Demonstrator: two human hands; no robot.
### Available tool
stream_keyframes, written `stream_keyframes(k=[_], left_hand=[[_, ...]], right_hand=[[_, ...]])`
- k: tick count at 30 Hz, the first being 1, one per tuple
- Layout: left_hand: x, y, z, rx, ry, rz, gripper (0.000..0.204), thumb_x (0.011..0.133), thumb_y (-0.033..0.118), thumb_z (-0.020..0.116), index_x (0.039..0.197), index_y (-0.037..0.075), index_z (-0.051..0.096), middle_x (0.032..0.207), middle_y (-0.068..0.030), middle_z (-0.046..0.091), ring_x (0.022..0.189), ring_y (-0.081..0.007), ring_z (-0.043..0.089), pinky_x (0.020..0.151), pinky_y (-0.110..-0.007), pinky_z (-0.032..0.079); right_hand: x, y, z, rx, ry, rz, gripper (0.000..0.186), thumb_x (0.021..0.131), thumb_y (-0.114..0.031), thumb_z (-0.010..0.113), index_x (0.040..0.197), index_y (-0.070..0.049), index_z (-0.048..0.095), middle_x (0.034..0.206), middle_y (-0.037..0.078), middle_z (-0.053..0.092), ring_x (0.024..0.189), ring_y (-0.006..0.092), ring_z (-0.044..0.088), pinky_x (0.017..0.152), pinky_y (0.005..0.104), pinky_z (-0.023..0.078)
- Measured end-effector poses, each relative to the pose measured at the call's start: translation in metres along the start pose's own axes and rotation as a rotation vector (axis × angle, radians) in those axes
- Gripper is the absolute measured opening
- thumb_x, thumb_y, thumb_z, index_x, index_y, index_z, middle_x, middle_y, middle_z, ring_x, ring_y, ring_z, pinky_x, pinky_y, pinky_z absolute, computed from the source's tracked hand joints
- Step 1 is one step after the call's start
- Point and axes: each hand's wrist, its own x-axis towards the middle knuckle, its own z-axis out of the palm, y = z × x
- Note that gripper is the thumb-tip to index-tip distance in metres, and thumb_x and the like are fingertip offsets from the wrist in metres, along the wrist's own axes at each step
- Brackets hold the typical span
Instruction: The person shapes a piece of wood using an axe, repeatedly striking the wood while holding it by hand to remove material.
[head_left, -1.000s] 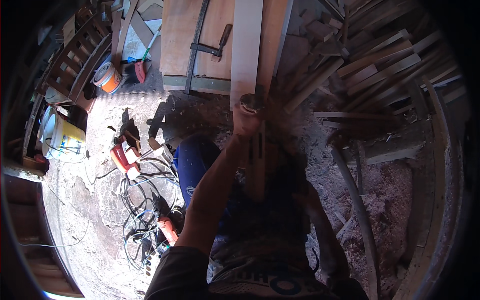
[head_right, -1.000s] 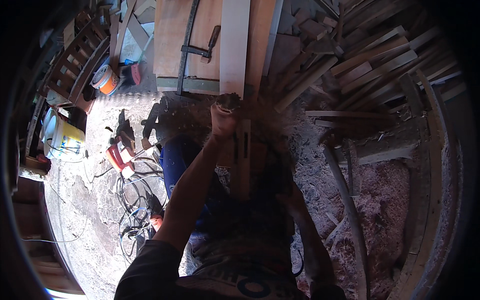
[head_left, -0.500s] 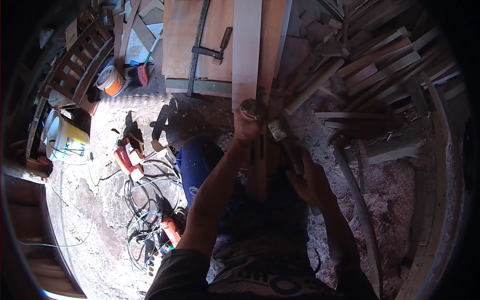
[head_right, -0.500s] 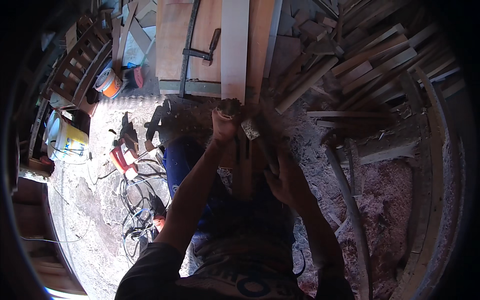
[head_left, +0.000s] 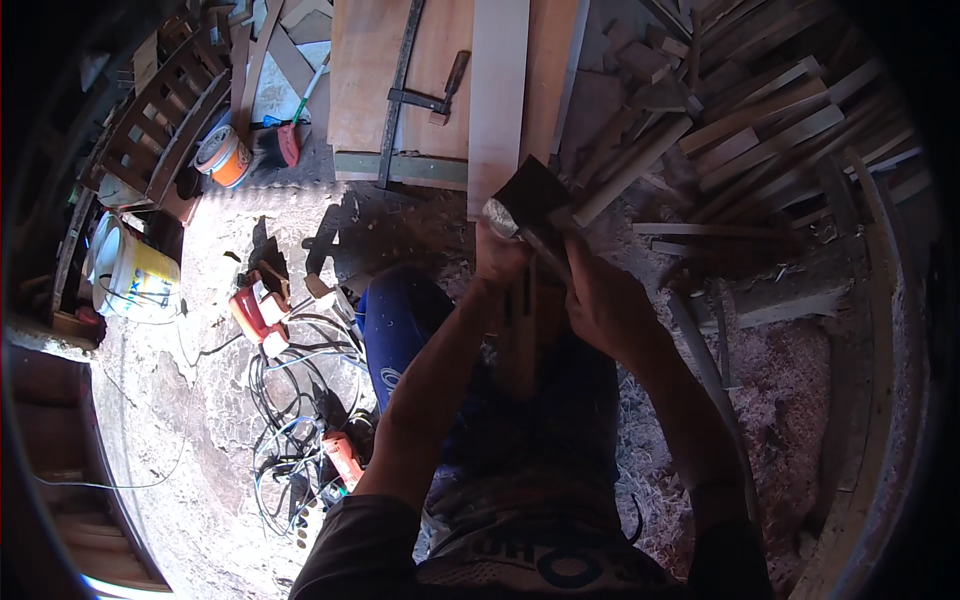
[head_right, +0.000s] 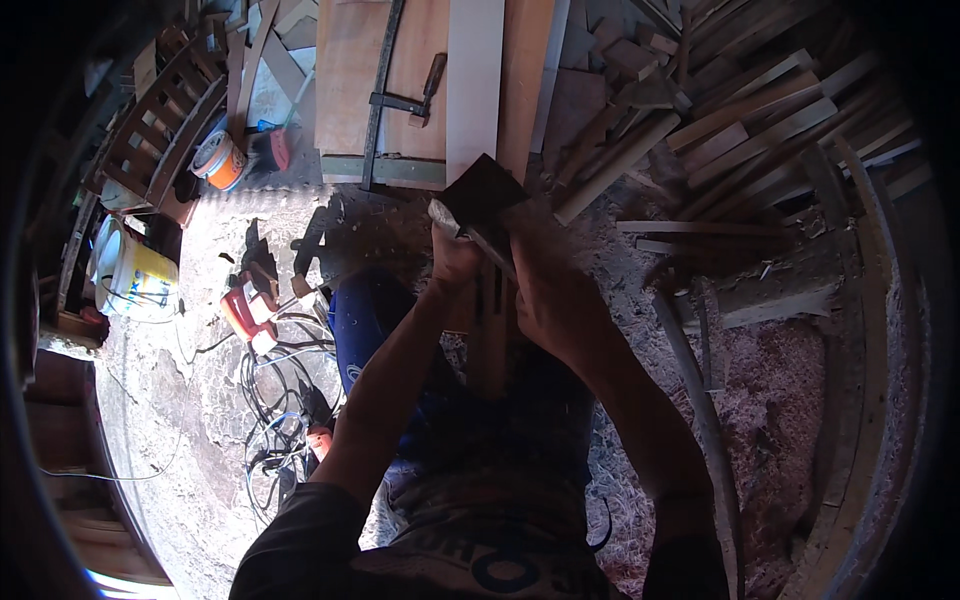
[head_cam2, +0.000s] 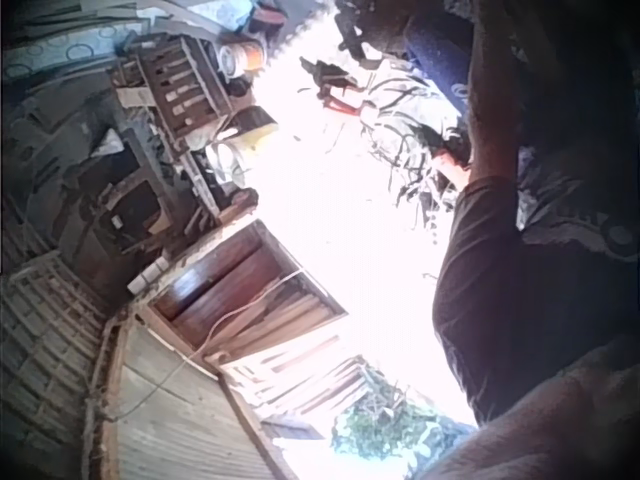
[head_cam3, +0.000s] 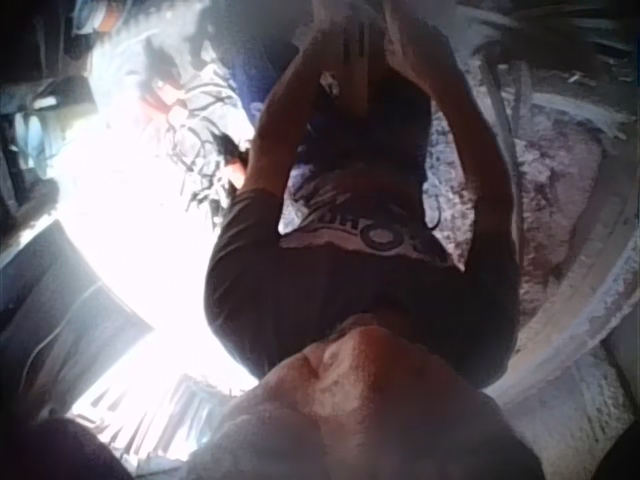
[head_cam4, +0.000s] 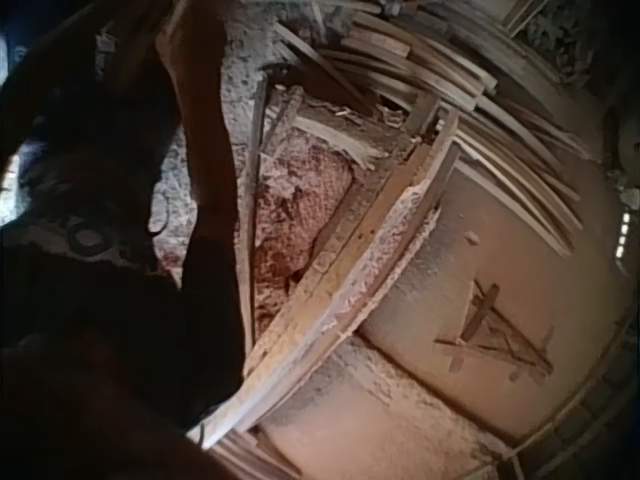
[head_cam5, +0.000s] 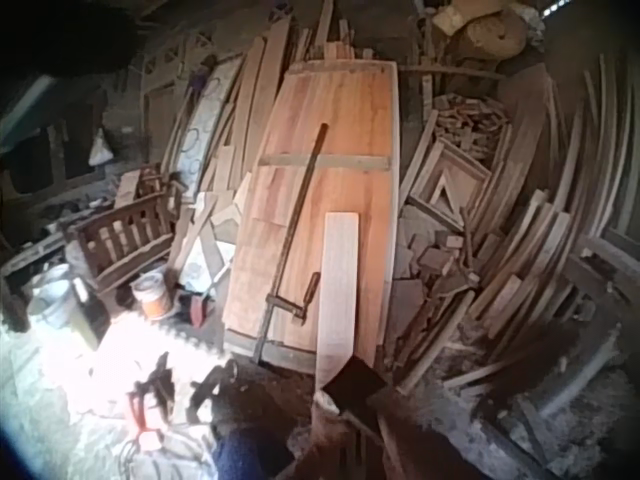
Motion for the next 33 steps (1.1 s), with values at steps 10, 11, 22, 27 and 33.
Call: stream_keyframes(k=[10,11,22,27,33], left_hand=[[0.004,-0.006,-0.003,0.068,0.01,-0.112,0.027,0.082,0.002,0.07,0.109,0.001,0.068,0.106,-0.0068,0.071,0.099,-0.0169,0.067,0.086,-0.031,0.052],[0.003,-0.007,-0.002,0.083,0.025,-0.129,0.025,0.081,0.001,0.07,0.106,0.001,0.069,0.104,-0.0062,0.071,0.096,-0.0165,0.067,0.084,-0.031,0.053],[-0.006,-0.003,0.001,0.034,0.015,-0.125,0.021,0.085,0.009,0.071,0.104,0.001,0.068,0.1,-0.006,0.071,0.09,-0.0132,0.065,0.079,-0.03,0.052],[-0.017,-0.019,-0.007,0.066,-0.122,-0.025,0.037,0.087,0.009,0.066,0.123,0.002,0.06,0.119,-0.0081,0.065,0.107,-0.0176,0.062,0.093,-0.033,0.05],[0.01,-0.036,-0.014,-0.134,-0.05,-0.125,0.025,0.085,0.007,0.07,0.109,0.003,0.067,0.104,-0.0059,0.069,0.096,-0.0146,0.065,0.085,-0.031,0.053]], right_hand=[[-0.007,0.003,-0.006,0.123,0.005,0.03,0.065,0.087,-0.006,0.062,0.146,-0.006,0.034,0.089,0.027,0.065,0.086,0.0482,0.064,0.074,0.0527,0.05],[-0.004,-0.005,-0.016,0.152,0.052,0.003,0.065,0.088,-0.008,0.062,0.147,-0.006,0.034,0.089,0.026,0.066,0.085,0.0476,0.065,0.074,0.0519,0.05],[0.01,-0.024,-0.028,-0.097,0.198,-0.09,0.066,0.086,-0.004,0.063,0.145,-0.007,0.034,0.102,0.023,0.067,0.082,0.0419,0.068,0.069,0.0491,0.056],[-0.017,0.004,0.012,-0.057,0.055,-0.05,0.059,0.079,0.0,0.064,0.134,-0.001,0.043,0.108,0.027,0.062,0.099,0.0421,0.065,0.079,0.0492,0.055],[0.0,-0.011,-0.013,0.084,0.117,-0.067,0.063,0.086,-0.004,0.062,0.144,-0.006,0.038,0.089,0.021,0.065,0.079,0.0403,0.066,0.066,0.048,0.052]])
